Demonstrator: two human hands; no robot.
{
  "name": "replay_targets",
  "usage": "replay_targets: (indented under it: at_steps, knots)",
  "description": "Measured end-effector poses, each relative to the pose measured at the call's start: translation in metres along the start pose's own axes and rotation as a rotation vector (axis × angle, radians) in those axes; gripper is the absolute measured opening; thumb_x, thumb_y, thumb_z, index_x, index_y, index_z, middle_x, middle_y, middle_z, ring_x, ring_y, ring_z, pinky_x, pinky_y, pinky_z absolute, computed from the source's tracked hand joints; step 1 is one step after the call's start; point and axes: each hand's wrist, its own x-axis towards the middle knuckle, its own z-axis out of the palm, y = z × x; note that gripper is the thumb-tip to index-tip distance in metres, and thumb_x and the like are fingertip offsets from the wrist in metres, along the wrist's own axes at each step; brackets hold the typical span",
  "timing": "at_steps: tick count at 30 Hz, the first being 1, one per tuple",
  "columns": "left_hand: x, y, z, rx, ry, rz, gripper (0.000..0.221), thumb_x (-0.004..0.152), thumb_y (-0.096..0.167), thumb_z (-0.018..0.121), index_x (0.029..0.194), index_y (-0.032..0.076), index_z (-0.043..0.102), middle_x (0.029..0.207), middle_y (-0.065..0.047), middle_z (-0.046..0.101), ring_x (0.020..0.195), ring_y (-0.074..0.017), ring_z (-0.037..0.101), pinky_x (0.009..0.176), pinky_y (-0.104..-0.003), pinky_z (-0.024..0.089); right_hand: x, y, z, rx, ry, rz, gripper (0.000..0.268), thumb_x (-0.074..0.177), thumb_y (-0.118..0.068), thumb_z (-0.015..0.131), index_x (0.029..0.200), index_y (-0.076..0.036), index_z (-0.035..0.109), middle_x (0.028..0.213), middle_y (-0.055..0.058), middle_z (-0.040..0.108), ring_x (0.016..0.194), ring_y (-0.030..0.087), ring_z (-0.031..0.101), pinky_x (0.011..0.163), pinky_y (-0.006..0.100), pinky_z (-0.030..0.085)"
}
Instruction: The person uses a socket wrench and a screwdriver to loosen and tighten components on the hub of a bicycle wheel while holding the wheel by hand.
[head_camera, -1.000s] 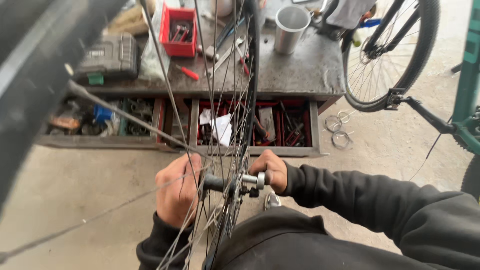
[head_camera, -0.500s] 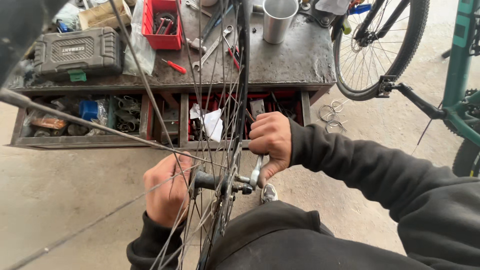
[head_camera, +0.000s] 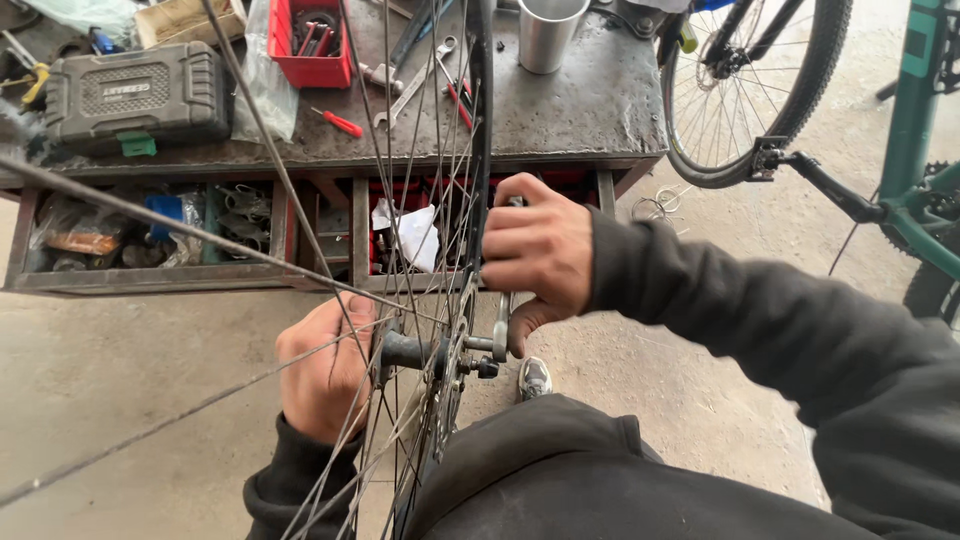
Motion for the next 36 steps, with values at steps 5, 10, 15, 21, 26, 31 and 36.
replay_targets:
  at_steps: [5, 10, 15, 21, 26, 31, 36]
  knots:
    - [0.001, 0.005, 0.001, -0.1, 0.102, 0.057, 0.047, 0.111, 0.025, 0.052, 0.067, 0.007, 0.053, 0.06, -0.017, 0.051, 0.057, -0.0354, 0.056, 0.064, -0.034, 0.052, -0.054, -0.064, 0.064, 0.621, 0.091, 0.642, 0.058, 0.102, -0.066, 0.036, 0.103, -0.022, 0.073, 0.088, -0.003, 0.064, 0.091, 0.024, 0.069, 0.09, 0.044, 0.051]
    - [-0.002, -0.003, 0.001, -0.097, 0.113, 0.05, 0.047, 0.111, 0.024, 0.052, 0.067, 0.007, 0.053, 0.06, -0.017, 0.052, 0.057, -0.0327, 0.058, 0.065, -0.034, 0.052, -0.055, -0.102, 0.074, 1.732, 0.24, 1.32, 0.052, 0.105, -0.045, 0.051, 0.132, -0.005, 0.067, 0.11, 0.019, 0.077, 0.106, 0.03, 0.074, 0.085, 0.051, 0.062]
    - [-0.006, 0.001, 0.008, -0.073, 0.114, 0.071, 0.048, 0.111, 0.023, 0.053, 0.065, 0.008, 0.049, 0.059, -0.018, 0.049, 0.058, -0.0383, 0.058, 0.064, -0.034, 0.053, -0.036, -0.087, 0.031, 1.775, 0.237, 1.291, 0.036, 0.104, -0.025, 0.056, 0.123, 0.004, 0.068, 0.11, 0.025, 0.073, 0.106, 0.034, 0.071, 0.078, 0.054, 0.065]
    - [-0.005, -0.008, 0.008, -0.098, 0.107, 0.059, 0.048, 0.111, 0.029, 0.052, 0.067, 0.009, 0.052, 0.06, -0.018, 0.05, 0.059, -0.0373, 0.057, 0.064, -0.036, 0.053, -0.024, -0.06, 0.017, 0.266, 0.126, 0.398, 0.049, 0.085, -0.055, 0.074, 0.11, -0.014, 0.074, 0.099, 0.003, 0.069, 0.107, 0.029, 0.068, 0.092, 0.041, 0.06]
    - [-0.005, 0.004, 0.002, 0.039, 0.055, 0.059, 0.046, 0.112, 0.028, 0.042, 0.07, 0.008, 0.046, 0.062, -0.003, 0.036, 0.06, -0.0206, 0.035, 0.059, -0.037, 0.033, -0.046, -0.088, 0.058, 1.805, 0.337, 1.002, 0.053, 0.098, -0.031, 0.071, 0.133, 0.004, 0.05, 0.105, 0.025, 0.068, 0.094, 0.046, 0.075, 0.06, 0.051, 0.068]
    - [-0.003, 0.002, 0.002, 0.015, 0.043, 0.054, 0.047, 0.111, 0.029, 0.044, 0.068, 0.01, 0.038, 0.061, -0.003, 0.034, 0.061, -0.0202, 0.033, 0.06, -0.039, 0.031, -0.029, -0.08, 0.031, 1.327, 0.289, 0.939, 0.056, 0.087, -0.043, 0.077, 0.122, -0.004, 0.056, 0.101, 0.016, 0.07, 0.092, 0.03, 0.075, 0.083, 0.047, 0.065]
    - [-0.003, 0.006, 0.003, -0.002, 0.055, 0.088, 0.047, 0.111, 0.024, 0.045, 0.068, 0.009, 0.034, 0.061, -0.003, 0.032, 0.061, -0.0205, 0.029, 0.059, -0.039, 0.03, -0.009, -0.074, 0.007, 0.175, 0.187, 0.166, 0.041, 0.11, -0.036, 0.045, 0.104, -0.002, 0.067, 0.102, 0.015, 0.07, 0.098, 0.038, 0.068, 0.093, 0.048, 0.059]
